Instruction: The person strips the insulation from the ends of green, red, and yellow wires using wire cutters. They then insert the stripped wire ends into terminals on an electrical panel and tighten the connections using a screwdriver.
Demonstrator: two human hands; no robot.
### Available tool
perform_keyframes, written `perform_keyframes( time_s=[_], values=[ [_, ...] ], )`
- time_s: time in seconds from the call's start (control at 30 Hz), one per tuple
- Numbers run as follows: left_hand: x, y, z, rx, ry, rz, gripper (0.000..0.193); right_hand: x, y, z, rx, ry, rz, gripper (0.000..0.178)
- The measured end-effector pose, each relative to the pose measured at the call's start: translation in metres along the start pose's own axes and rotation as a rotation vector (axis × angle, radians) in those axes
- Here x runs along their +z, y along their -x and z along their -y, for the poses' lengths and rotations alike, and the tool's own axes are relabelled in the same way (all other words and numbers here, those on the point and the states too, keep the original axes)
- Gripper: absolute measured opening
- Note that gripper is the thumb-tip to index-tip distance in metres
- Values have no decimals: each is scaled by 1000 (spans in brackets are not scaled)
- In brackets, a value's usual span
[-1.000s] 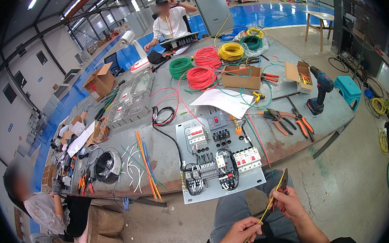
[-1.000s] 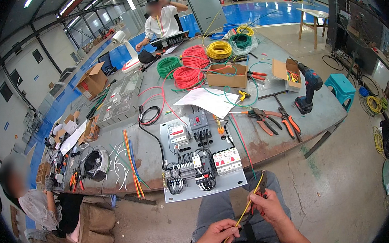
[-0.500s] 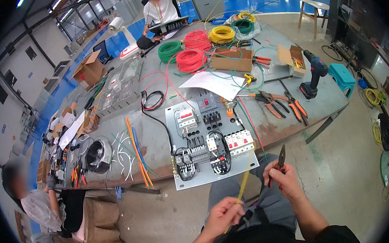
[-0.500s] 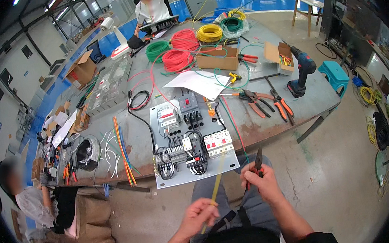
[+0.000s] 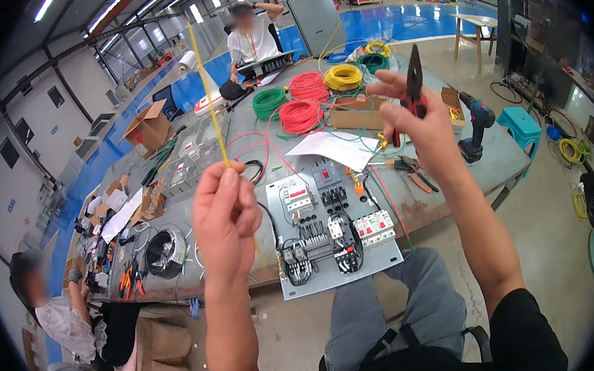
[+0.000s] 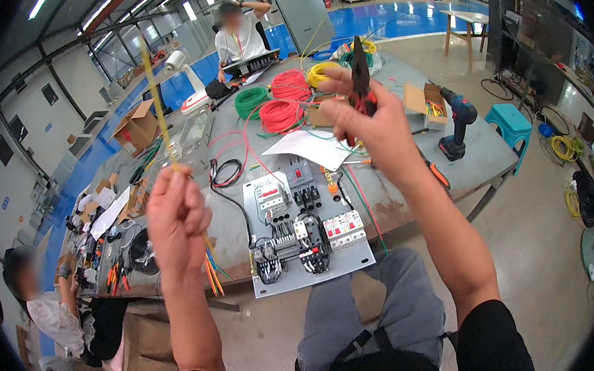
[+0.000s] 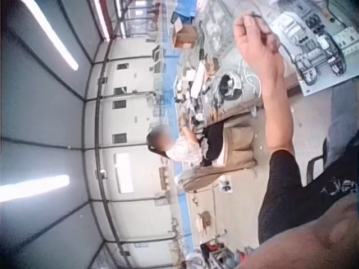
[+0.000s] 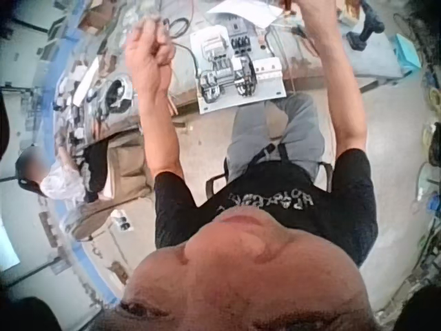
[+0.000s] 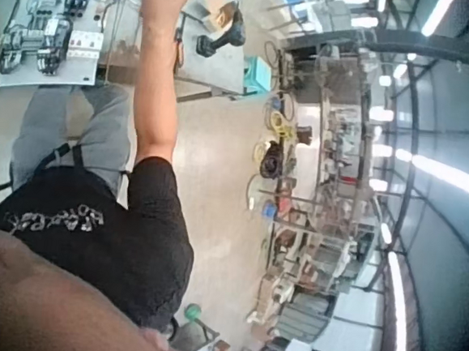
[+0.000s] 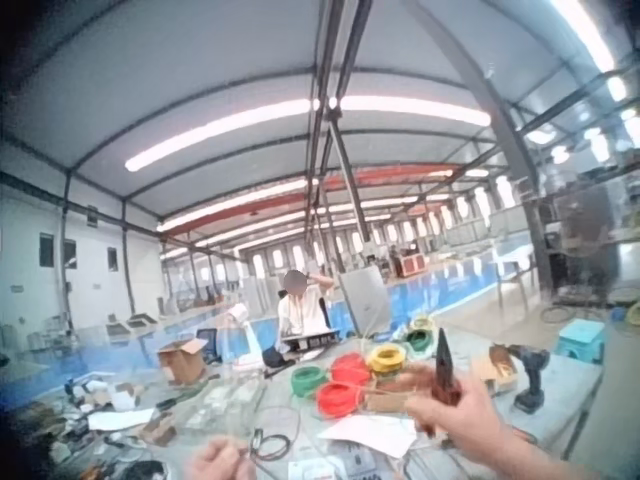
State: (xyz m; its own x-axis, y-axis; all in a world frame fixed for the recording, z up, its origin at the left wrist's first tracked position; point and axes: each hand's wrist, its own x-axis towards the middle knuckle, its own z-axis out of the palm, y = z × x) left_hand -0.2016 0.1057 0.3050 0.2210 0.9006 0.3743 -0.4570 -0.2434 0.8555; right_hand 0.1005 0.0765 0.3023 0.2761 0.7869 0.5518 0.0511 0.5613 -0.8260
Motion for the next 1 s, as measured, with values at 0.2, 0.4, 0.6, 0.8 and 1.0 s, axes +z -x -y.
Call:
perform_keyframes(
  time_s=[0.2,0.4,0.6,0.8,1.0],
  values=[
    [-1,-30,-54,232,-91,44,19,6,-15,33,-163,137,-22,44],
    [-27,-36,-85,266,42,121,24,-24,-44,54,-162,59,-132,37],
    [-43,-22,-88,278,50,49,22,-24,-12,50,-137,195,-37,29],
    [-40,23,-93,374,-14,111,18,-34,18,42,-249,142,-44,24],
    [-46,28,-21,-31,2,19,17,-62,9,-70,276,396,143,25]
  ],
)
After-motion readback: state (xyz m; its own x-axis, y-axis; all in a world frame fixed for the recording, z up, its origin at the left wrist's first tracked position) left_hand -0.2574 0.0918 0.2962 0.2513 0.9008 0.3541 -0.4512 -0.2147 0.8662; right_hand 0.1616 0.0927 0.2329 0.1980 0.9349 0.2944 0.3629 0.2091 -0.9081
